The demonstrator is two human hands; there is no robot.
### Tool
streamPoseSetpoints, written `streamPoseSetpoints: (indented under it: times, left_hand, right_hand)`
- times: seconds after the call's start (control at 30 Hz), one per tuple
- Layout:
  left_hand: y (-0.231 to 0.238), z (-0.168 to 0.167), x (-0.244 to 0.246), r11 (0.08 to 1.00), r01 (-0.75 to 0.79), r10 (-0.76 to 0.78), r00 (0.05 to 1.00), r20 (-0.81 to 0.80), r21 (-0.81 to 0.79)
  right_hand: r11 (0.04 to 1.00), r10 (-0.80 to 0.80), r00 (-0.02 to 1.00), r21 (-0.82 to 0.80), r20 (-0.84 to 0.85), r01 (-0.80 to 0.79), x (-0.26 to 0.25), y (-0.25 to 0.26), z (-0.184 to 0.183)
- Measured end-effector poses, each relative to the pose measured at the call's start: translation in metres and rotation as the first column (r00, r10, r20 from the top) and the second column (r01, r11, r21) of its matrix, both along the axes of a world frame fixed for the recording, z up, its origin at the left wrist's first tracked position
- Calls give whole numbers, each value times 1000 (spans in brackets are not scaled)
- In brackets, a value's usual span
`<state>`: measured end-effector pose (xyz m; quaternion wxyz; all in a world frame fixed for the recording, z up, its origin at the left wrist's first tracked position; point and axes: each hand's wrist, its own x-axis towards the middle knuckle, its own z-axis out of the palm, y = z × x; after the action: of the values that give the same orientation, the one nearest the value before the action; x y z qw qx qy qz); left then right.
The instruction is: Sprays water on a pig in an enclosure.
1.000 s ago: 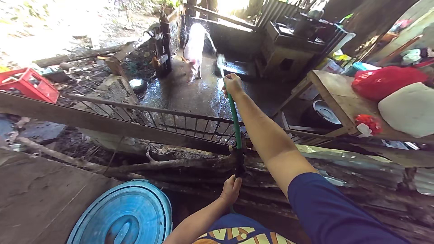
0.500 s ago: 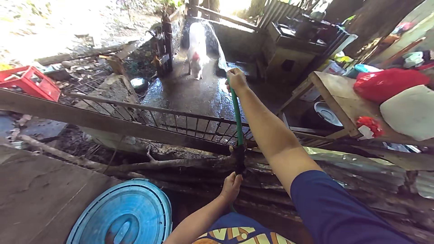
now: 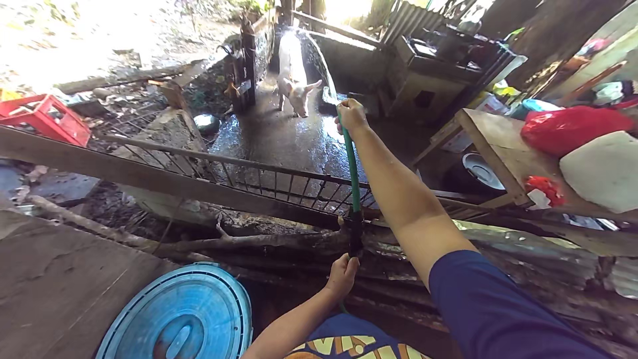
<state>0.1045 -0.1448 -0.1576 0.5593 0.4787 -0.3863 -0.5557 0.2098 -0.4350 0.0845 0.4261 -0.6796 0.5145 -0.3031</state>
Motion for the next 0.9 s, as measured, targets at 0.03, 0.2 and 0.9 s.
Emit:
streamPoseSetpoints:
  times: [0.03, 0.2, 0.9]
  left_hand:
    - [0, 0, 0, 1000, -1, 1, 1000, 3, -2]
    - [0, -2, 1, 1000, -9, 9, 1000, 7, -14]
    - [-2, 5, 9, 1000, -24, 23, 1000, -14, -16]
  right_hand:
    - [1000, 2, 1000, 0, -2, -2, 0, -1, -1]
    - [1000, 14, 1000, -14, 8, -14, 2, 0, 0]
    - [1000, 10, 1000, -9, -2, -10, 15, -1, 8]
